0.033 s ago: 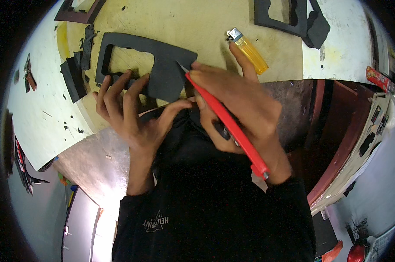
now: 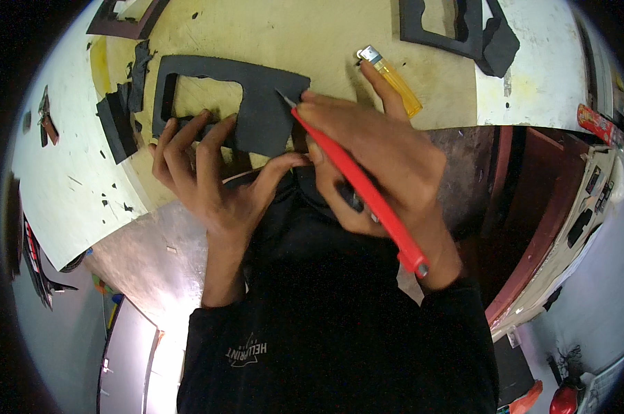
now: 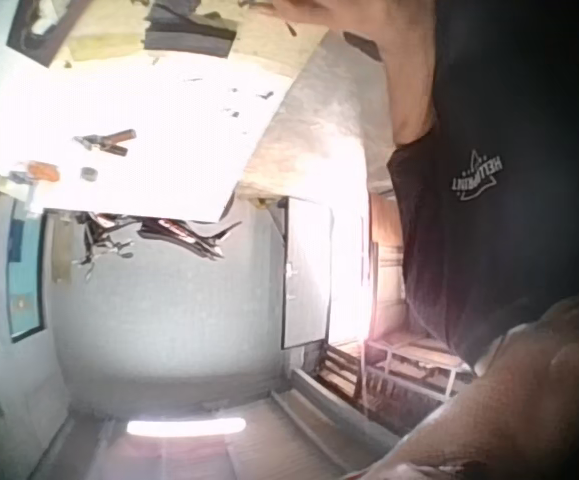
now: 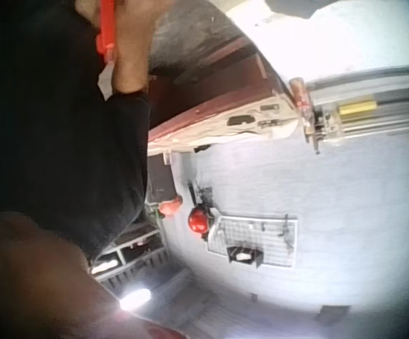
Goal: The person holds a rectangular piece of black foam with a cutout and uses a red utility knife to trim the inner edges and corners. The person rotates the foam to access different sides and continues cutting along the perimeter of the cutout.
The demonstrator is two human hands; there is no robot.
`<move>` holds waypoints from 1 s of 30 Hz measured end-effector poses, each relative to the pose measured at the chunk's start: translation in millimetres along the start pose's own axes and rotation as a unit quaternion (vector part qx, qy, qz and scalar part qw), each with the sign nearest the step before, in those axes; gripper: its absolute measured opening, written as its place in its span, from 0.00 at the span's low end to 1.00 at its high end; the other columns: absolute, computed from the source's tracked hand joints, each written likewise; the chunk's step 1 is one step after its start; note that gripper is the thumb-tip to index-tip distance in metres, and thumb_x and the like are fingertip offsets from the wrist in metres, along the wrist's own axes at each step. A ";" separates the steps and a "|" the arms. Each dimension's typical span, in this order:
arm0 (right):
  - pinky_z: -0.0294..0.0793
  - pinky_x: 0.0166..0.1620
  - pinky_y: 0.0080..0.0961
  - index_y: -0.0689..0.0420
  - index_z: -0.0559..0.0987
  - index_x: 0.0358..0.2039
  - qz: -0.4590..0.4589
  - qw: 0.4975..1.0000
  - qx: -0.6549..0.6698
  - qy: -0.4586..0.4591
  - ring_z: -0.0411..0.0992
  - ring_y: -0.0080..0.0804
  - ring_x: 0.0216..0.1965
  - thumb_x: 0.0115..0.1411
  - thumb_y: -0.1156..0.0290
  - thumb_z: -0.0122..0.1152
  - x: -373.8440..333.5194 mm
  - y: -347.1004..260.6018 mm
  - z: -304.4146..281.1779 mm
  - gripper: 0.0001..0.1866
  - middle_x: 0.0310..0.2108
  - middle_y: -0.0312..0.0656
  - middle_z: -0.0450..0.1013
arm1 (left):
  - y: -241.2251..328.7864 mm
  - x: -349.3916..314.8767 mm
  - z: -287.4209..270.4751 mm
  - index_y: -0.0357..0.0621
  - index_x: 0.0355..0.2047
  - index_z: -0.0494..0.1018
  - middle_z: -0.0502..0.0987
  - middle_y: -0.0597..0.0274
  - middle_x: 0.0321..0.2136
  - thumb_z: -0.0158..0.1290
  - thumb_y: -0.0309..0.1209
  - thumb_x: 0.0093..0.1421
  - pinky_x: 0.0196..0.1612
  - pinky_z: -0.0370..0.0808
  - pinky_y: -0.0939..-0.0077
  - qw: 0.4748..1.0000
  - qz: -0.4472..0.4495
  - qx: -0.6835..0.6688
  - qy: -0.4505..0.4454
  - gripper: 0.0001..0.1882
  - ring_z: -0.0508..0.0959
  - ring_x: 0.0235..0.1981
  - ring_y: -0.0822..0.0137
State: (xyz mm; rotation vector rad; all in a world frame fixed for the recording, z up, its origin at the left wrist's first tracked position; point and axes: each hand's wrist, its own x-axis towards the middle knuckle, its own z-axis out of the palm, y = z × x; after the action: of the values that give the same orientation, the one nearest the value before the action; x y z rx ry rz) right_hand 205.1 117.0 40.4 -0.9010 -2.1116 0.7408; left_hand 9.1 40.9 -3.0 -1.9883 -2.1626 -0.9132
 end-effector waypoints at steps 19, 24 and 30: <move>0.67 0.67 0.65 0.67 0.86 0.41 -0.010 1.000 -0.005 -0.029 0.85 0.44 0.44 0.57 0.82 0.66 14.9 8.0 -11.3 0.11 0.37 0.52 0.85 | -54.5 99.3 -21.5 0.55 0.64 0.75 0.75 0.62 0.63 0.74 0.49 0.36 0.75 0.51 0.37 0.932 0.202 -0.103 -0.282 0.50 0.70 0.68 0.51; 0.67 0.67 0.66 0.67 0.85 0.42 -0.008 1.000 -0.010 -0.021 0.85 0.43 0.44 0.57 0.81 0.67 12.4 5.4 -9.3 0.11 0.37 0.52 0.85 | -57.2 95.5 -20.5 0.55 0.64 0.76 0.76 0.61 0.62 0.74 0.50 0.37 0.74 0.54 0.38 0.936 0.207 -0.113 -0.263 0.49 0.71 0.66 0.51; 0.67 0.67 0.66 0.67 0.85 0.41 -0.013 1.000 -0.016 -0.004 0.85 0.42 0.45 0.58 0.80 0.68 8.2 5.4 -5.2 0.11 0.37 0.52 0.85 | -54.7 93.6 -20.9 0.55 0.64 0.76 0.76 0.60 0.61 0.74 0.48 0.37 0.74 0.56 0.40 0.940 0.203 -0.100 -0.256 0.49 0.73 0.64 0.51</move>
State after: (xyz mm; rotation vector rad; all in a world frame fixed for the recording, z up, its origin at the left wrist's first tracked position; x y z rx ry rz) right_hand 207.0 127.6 42.7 -0.8868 -2.1443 0.6998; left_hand -63.9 115.1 33.9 -2.8942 -1.7718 -0.6190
